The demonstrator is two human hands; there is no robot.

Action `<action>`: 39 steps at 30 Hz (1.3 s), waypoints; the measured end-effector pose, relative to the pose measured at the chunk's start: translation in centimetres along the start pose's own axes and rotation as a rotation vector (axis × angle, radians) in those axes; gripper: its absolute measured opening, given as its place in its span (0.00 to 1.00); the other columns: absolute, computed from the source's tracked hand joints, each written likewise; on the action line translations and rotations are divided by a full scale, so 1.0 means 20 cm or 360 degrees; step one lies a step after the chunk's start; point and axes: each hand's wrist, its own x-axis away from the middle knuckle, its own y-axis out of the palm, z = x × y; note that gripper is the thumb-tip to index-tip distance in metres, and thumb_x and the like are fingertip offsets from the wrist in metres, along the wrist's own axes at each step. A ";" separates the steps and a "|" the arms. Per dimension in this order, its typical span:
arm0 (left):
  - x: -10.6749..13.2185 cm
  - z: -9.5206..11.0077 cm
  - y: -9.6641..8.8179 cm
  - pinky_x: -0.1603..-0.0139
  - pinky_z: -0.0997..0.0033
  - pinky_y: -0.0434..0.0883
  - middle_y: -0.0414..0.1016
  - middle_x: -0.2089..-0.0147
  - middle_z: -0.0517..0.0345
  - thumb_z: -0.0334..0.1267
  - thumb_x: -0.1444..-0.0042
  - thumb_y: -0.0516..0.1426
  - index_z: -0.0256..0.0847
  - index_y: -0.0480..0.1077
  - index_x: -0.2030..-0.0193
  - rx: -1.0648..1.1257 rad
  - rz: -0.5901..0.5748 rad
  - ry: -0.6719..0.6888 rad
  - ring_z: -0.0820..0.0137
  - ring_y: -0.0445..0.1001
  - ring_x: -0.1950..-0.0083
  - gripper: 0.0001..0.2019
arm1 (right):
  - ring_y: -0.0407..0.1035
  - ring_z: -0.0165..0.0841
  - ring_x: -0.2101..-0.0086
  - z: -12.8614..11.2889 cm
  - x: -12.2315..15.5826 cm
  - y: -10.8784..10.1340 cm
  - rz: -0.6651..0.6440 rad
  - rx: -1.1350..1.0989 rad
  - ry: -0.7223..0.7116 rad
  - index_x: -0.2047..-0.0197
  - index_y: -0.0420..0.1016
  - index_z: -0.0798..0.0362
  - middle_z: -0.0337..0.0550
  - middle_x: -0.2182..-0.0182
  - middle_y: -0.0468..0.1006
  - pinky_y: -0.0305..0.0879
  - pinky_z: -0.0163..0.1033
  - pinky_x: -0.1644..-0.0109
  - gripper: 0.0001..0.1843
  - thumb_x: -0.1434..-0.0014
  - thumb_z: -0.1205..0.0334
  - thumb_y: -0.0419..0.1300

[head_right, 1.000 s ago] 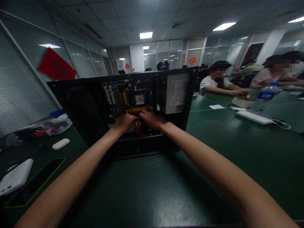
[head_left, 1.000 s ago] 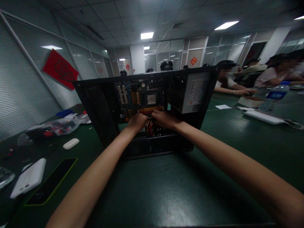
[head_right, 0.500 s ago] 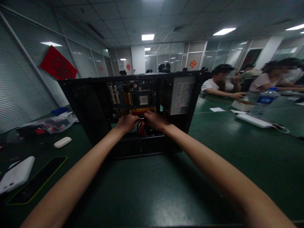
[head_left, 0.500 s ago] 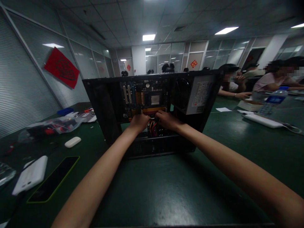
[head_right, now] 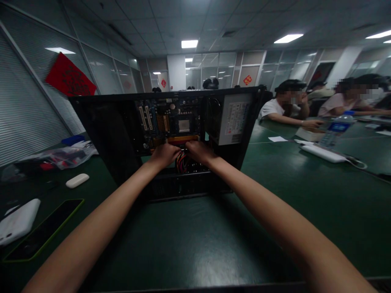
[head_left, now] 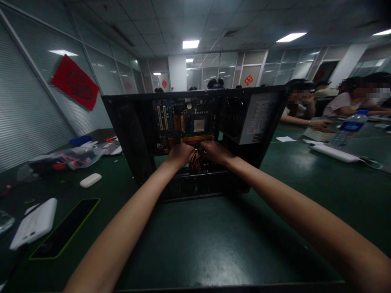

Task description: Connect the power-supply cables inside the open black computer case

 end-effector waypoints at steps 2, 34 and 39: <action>0.00 0.00 0.00 0.56 0.63 0.73 0.82 0.57 0.46 0.42 0.33 0.50 0.42 0.80 0.54 0.0000 0.0005 -0.0024 0.57 0.80 0.55 0.17 | 0.74 0.42 0.54 -0.01 0.00 -0.01 -0.0016 0.0011 0.0023 0.53 0.73 0.58 0.56 0.55 0.79 0.60 0.38 0.60 0.09 0.36 0.68 0.57; -0.01 0.03 0.00 0.57 0.61 0.74 0.82 0.56 0.47 0.41 0.34 0.51 0.43 0.80 0.51 -0.0058 0.0006 -0.0096 0.56 0.80 0.55 0.17 | 0.75 0.35 0.60 0.00 0.05 -0.05 0.0043 -0.0493 0.0279 0.55 0.76 0.56 0.47 0.59 0.82 0.62 0.34 0.60 0.11 0.41 0.72 0.58; -0.01 0.04 0.00 0.57 0.60 0.74 0.82 0.56 0.46 0.40 0.35 0.51 0.42 0.80 0.52 -0.0065 0.0001 -0.0097 0.55 0.80 0.55 0.17 | 0.75 0.35 0.60 0.00 0.04 -0.04 0.0046 -0.0505 0.0339 0.57 0.77 0.55 0.46 0.60 0.83 0.63 0.34 0.60 0.10 0.41 0.71 0.59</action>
